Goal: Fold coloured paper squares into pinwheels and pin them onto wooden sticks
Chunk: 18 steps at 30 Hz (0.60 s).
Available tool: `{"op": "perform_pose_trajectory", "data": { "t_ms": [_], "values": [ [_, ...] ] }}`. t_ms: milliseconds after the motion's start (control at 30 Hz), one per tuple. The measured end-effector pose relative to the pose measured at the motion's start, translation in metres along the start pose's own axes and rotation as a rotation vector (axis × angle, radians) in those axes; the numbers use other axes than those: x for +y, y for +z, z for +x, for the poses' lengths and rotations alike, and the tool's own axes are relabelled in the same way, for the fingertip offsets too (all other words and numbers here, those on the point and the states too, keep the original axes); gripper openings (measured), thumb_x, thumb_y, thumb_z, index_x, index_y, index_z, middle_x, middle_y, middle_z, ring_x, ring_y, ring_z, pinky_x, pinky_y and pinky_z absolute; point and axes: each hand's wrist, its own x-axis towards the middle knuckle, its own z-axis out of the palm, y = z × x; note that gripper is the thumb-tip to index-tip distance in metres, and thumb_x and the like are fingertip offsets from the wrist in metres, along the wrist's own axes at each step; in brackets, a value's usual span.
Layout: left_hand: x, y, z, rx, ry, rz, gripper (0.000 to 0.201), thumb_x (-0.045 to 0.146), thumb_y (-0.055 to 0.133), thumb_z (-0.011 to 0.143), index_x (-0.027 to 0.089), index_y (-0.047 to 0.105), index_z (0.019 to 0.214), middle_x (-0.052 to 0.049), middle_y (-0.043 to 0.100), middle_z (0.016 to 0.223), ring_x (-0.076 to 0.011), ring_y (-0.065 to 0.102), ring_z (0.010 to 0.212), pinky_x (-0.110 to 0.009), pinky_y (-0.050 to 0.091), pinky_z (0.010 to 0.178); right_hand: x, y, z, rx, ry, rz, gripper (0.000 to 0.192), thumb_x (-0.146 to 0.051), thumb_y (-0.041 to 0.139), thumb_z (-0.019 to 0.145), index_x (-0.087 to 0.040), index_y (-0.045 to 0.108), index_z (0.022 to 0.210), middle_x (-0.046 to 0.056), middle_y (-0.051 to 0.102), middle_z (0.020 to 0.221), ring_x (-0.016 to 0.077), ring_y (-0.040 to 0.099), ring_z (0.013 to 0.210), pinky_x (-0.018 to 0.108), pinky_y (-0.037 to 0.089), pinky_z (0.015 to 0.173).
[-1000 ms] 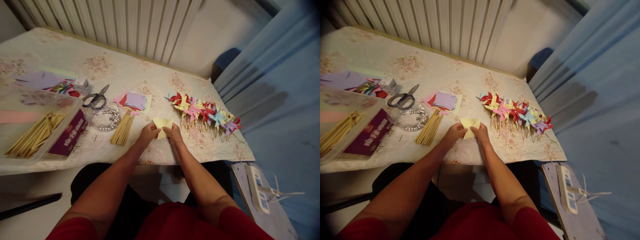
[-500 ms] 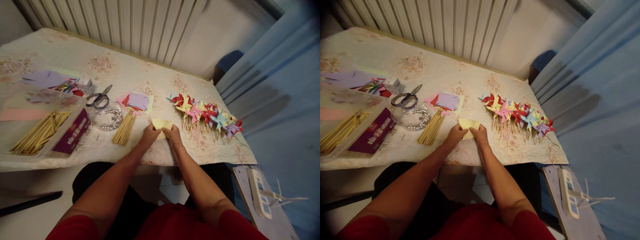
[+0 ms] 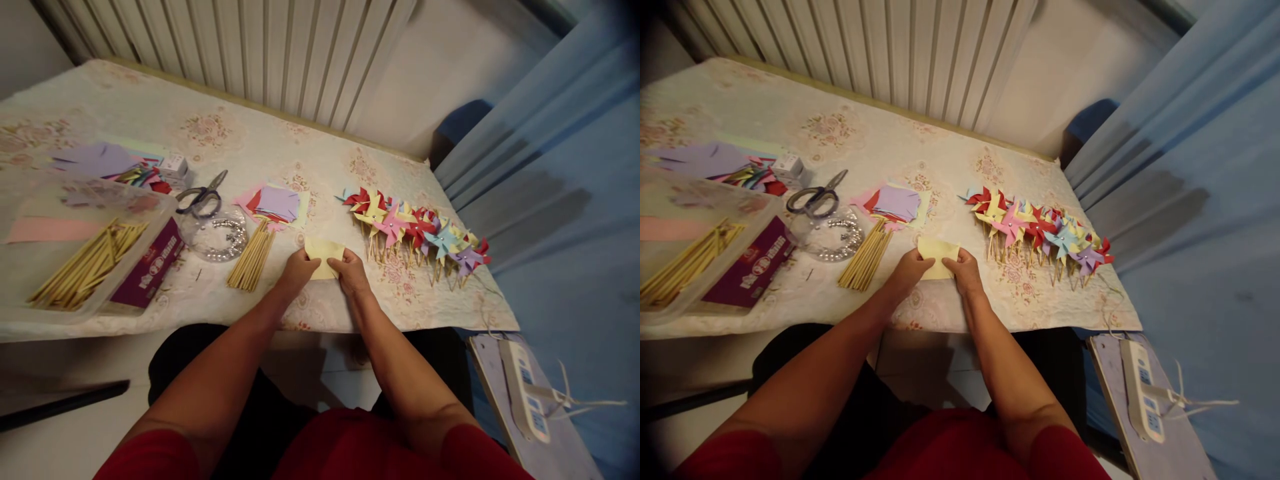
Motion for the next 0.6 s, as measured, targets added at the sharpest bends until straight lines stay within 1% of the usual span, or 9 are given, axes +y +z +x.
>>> {"op": "perform_pose_trajectory", "data": {
  "t_ms": [133,233,300,367,500,567,600],
  "values": [
    [0.0,-0.004,0.003,-0.035,-0.04,-0.063,0.036,0.018,0.065,0.065,0.01,0.068,0.1,-0.007,0.074,0.082,-0.0182,0.066,0.072,-0.028,0.052,0.067,0.0,-0.004,-0.007,0.005,-0.001,0.006,0.038,-0.027,0.077,0.058,-0.021,0.064,0.093,0.001,0.075,0.082,0.0198,0.07,0.072,0.034,0.057,0.072],
    [0.001,-0.006,0.004,-0.06,-0.073,-0.092,0.035,0.016,0.066,0.064,0.009,0.067,0.098,-0.006,0.073,0.079,-0.0171,0.066,0.069,-0.027,0.052,0.066,0.003,-0.005,-0.012,0.035,-0.022,-0.034,0.038,-0.028,0.075,0.06,-0.021,0.063,0.096,0.001,0.074,0.084,0.019,0.069,0.073,0.033,0.056,0.074],
    [0.001,-0.007,0.006,-0.079,-0.094,-0.124,0.034,0.016,0.066,0.063,0.009,0.067,0.096,-0.006,0.073,0.078,-0.0165,0.065,0.066,-0.028,0.052,0.066,0.005,-0.006,-0.015,0.073,-0.037,-0.07,0.04,-0.028,0.073,0.061,-0.021,0.062,0.099,0.001,0.073,0.082,0.0183,0.068,0.072,0.032,0.055,0.073],
    [0.001,-0.007,0.007,-0.1,-0.107,-0.175,0.034,0.016,0.066,0.062,0.009,0.066,0.095,-0.007,0.073,0.079,-0.016,0.065,0.064,-0.028,0.052,0.066,0.006,-0.007,-0.017,0.139,-0.062,-0.119,0.041,-0.027,0.071,0.061,-0.021,0.06,0.101,0.0,0.071,0.08,0.0168,0.066,0.07,0.031,0.053,0.071],
    [0.0,-0.007,0.007,-0.145,-0.122,-0.261,0.036,0.015,0.066,0.062,0.009,0.067,0.097,-0.008,0.073,0.08,-0.0168,0.066,0.067,-0.028,0.052,0.067,0.006,-0.011,-0.023,0.291,-0.179,-0.318,0.039,-0.025,0.07,0.063,-0.021,0.06,0.1,-0.001,0.065,0.078,0.014,0.059,0.067,0.029,0.049,0.07],
    [0.001,-0.007,0.007,-0.158,-0.126,-0.279,0.037,0.014,0.066,0.062,0.009,0.067,0.098,-0.008,0.074,0.081,-0.0176,0.067,0.069,-0.028,0.052,0.068,0.004,-0.013,-0.027,0.304,-0.261,-0.461,0.033,-0.025,0.068,0.066,-0.02,0.063,0.097,-0.001,0.063,0.079,0.0141,0.057,0.068,0.029,0.048,0.072],
    [0.001,-0.007,0.007,-0.161,-0.128,-0.283,0.037,0.014,0.066,0.062,0.009,0.067,0.098,-0.007,0.074,0.08,-0.0177,0.067,0.069,-0.028,0.052,0.068,0.002,-0.013,-0.03,0.286,-0.306,-0.534,0.027,-0.024,0.067,0.068,-0.02,0.065,0.095,0.0,0.063,0.08,0.0145,0.057,0.07,0.029,0.047,0.072]
  ]
}}
